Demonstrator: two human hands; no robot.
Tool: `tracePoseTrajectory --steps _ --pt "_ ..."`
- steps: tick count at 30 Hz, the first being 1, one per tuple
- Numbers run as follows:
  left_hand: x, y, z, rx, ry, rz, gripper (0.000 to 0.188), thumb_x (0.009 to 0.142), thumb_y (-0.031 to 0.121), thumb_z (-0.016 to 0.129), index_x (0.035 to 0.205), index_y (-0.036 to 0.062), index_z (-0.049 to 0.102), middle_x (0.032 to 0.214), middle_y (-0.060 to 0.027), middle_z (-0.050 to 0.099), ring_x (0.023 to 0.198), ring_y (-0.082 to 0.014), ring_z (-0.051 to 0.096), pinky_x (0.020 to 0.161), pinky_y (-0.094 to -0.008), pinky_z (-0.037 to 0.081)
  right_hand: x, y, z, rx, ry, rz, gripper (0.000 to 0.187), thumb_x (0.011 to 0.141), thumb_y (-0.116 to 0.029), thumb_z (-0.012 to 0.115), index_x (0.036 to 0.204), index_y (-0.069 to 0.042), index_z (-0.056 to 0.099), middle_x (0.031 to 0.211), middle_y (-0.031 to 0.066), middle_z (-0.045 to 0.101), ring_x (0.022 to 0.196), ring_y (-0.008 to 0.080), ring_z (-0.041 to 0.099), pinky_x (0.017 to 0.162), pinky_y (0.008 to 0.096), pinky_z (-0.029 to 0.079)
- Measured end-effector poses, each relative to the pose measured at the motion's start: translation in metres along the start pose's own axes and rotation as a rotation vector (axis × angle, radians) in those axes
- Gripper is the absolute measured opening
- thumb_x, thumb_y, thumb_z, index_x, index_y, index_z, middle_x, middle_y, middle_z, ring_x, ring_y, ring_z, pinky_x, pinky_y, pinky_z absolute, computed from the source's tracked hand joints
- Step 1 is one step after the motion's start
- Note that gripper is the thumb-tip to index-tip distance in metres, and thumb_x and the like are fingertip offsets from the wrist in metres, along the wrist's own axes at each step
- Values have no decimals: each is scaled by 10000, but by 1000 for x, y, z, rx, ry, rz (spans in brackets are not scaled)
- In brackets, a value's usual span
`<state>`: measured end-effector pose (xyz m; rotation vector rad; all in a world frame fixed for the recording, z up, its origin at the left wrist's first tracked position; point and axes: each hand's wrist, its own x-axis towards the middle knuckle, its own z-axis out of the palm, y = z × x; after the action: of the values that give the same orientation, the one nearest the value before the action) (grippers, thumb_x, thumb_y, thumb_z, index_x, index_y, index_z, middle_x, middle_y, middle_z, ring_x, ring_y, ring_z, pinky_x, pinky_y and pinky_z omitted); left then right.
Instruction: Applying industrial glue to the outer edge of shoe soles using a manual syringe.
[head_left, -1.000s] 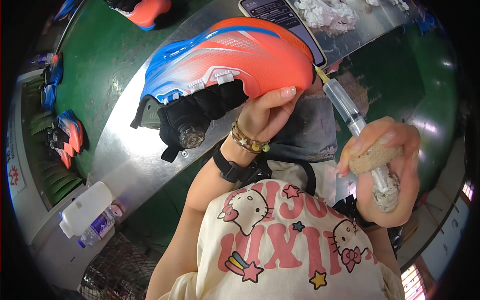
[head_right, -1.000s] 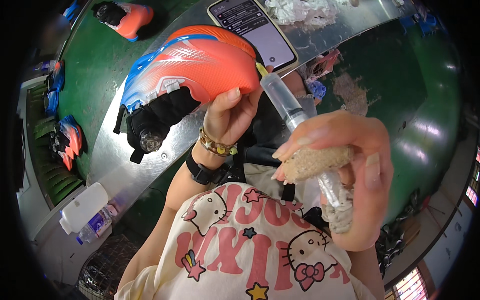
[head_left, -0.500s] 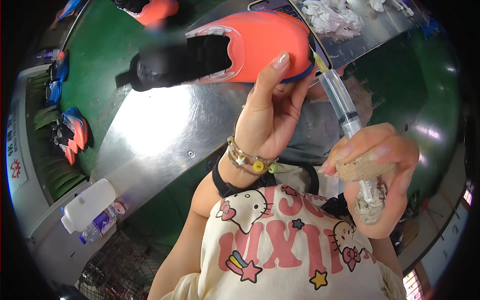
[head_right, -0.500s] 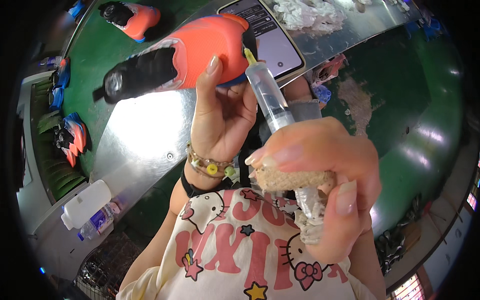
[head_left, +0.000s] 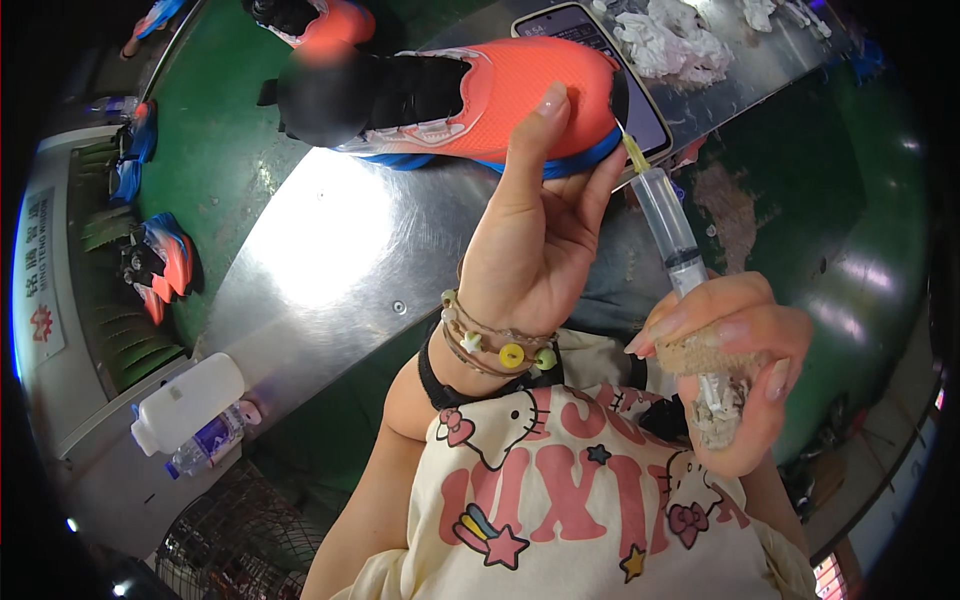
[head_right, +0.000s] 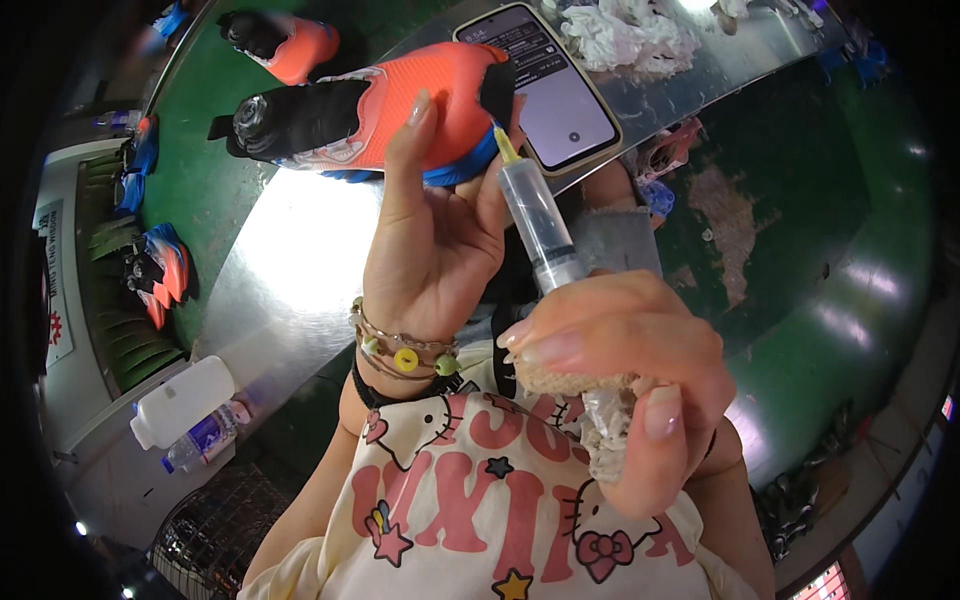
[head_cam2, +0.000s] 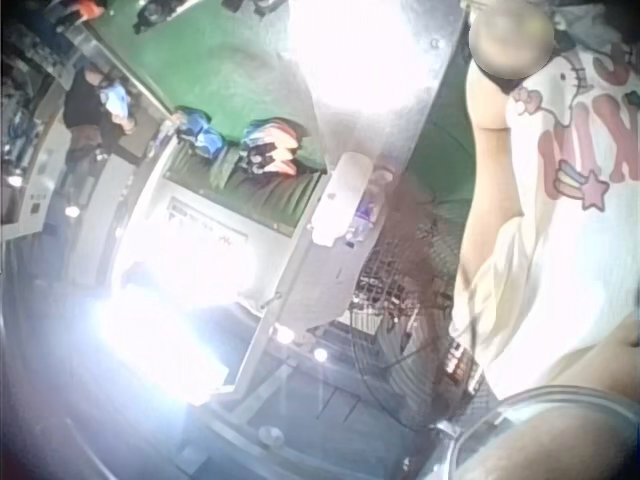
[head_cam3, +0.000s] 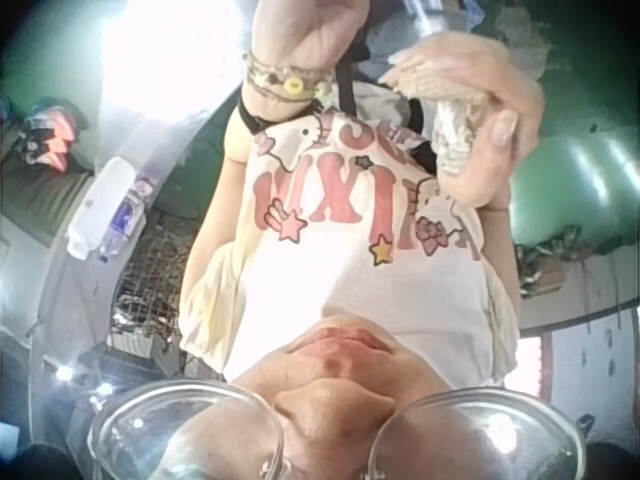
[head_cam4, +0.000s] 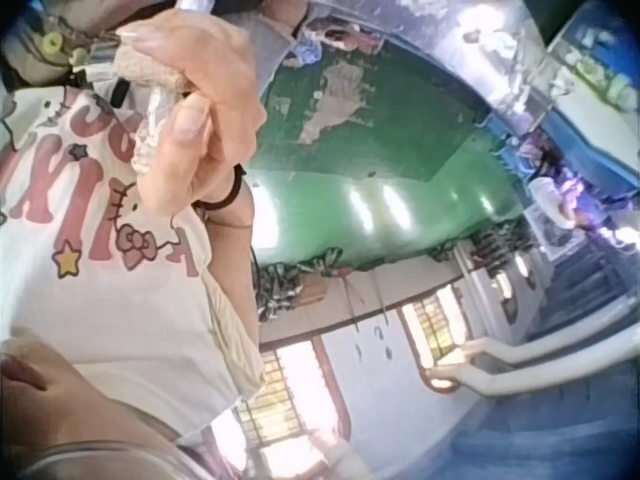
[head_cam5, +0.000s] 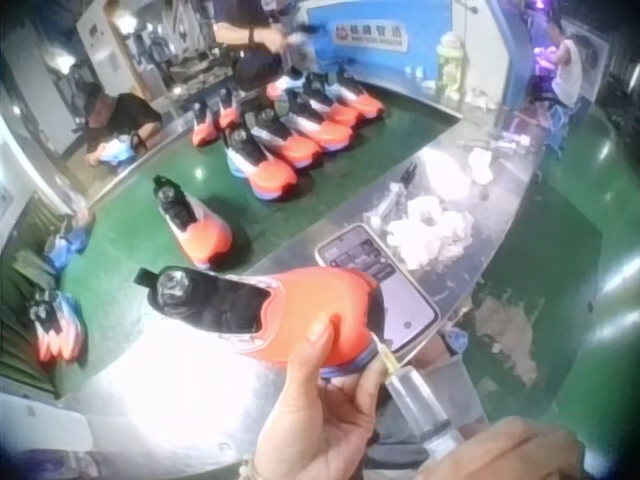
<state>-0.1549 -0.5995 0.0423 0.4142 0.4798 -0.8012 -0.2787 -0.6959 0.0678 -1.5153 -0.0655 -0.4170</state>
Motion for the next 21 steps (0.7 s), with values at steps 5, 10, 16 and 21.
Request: tracePoseTrajectory --steps 5,10,16,21 --pt "1 -1 4 6 0 17 250 791 164 609 992 30 545 1002 -50 568 921 -151 556 866 -264 466 -4 0 8 11 172 8 409 891 -328 284 899 35 472 785 197 570 657 219 542 628 312 440" --pt "-6 13 -2 -91 -43 -24 324 797 189 603 1067 42 502 1060 -30 547 923 -137 549 886 -275 452 1 3 1 136 74 -37 373 877 -401 337 1053 -77 388 898 159 446 642 239 487 582 336 446" --pt "-13 83 -59 -51 -455 -134 498 808 309 567 1178 22 397 1181 -65 485 1017 -161 500 922 -292 406 12 -7 -15 126 357 -88 409 853 -417 385 1022 -45 377 886 175 470 674 263 516 582 348 443" --pt "-18 294 -150 295 59 571 557 751 294 628 1185 13 422 1246 -128 434 863 -88 561 685 -181 498 20 20 -28 139 480 -21 367 839 -310 312 1033 -8 385 905 177 460 658 254 491 610 347 404"
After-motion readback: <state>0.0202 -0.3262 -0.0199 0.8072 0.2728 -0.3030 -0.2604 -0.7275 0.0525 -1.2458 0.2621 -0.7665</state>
